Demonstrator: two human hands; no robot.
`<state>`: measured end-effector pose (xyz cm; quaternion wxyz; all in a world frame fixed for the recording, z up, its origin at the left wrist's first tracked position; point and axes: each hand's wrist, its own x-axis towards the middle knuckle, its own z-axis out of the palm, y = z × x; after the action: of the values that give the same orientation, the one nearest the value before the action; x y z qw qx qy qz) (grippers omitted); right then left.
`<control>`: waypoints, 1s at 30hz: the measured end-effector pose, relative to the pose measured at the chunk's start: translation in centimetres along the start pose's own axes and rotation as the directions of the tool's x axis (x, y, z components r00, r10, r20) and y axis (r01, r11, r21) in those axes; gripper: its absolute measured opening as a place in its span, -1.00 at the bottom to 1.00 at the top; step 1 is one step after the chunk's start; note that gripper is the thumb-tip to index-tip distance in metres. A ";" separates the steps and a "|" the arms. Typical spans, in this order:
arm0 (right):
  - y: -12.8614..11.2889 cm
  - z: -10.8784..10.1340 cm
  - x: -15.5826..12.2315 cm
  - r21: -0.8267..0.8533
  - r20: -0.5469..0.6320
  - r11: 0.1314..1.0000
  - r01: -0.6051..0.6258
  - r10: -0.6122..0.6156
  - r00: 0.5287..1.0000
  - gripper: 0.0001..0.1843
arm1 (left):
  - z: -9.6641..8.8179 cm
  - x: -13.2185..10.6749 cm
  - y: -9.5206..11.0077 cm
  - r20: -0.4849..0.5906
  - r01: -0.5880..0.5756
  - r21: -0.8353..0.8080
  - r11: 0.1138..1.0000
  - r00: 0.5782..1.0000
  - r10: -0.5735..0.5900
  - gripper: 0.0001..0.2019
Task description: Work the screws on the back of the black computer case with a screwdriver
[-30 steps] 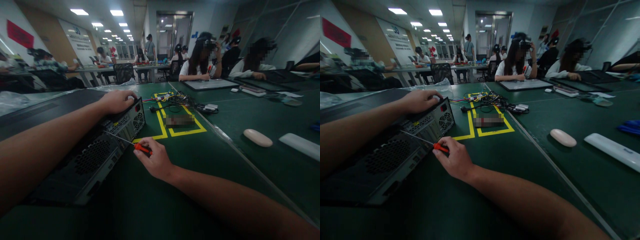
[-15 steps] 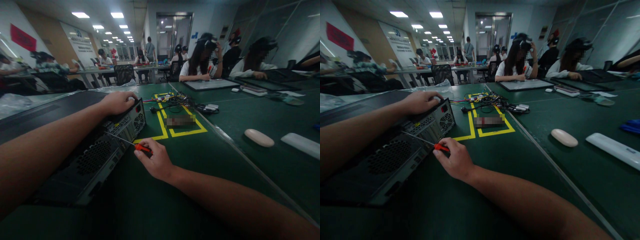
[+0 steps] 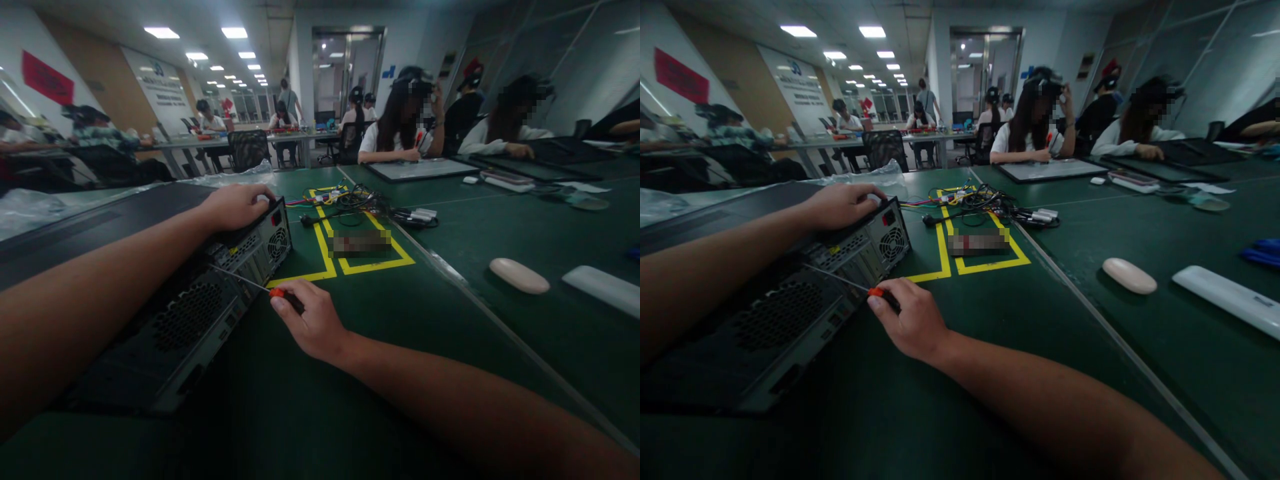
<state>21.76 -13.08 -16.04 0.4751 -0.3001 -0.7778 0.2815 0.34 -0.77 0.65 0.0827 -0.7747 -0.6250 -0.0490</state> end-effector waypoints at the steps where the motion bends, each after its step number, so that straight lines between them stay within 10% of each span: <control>1: 0.0 0.0 0.0 0.003 0.003 1.000 0.001 -0.001 1.000 -0.76 | 0.0 0.0 0.0 0.003 0.000 0.003 1.000 1.000 0.000 -0.37; 30: 0.1 0.3 -0.1 0.140 0.030 0.987 -0.078 0.074 0.997 -0.79 | 0.0 0.0 0.2 0.015 0.017 0.013 1.000 1.000 -0.017 -0.36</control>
<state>21.55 -13.12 -16.25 0.4744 -0.2915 -0.7498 0.3575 0.52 -0.78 0.64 0.0824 -0.7691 -0.6325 -0.0400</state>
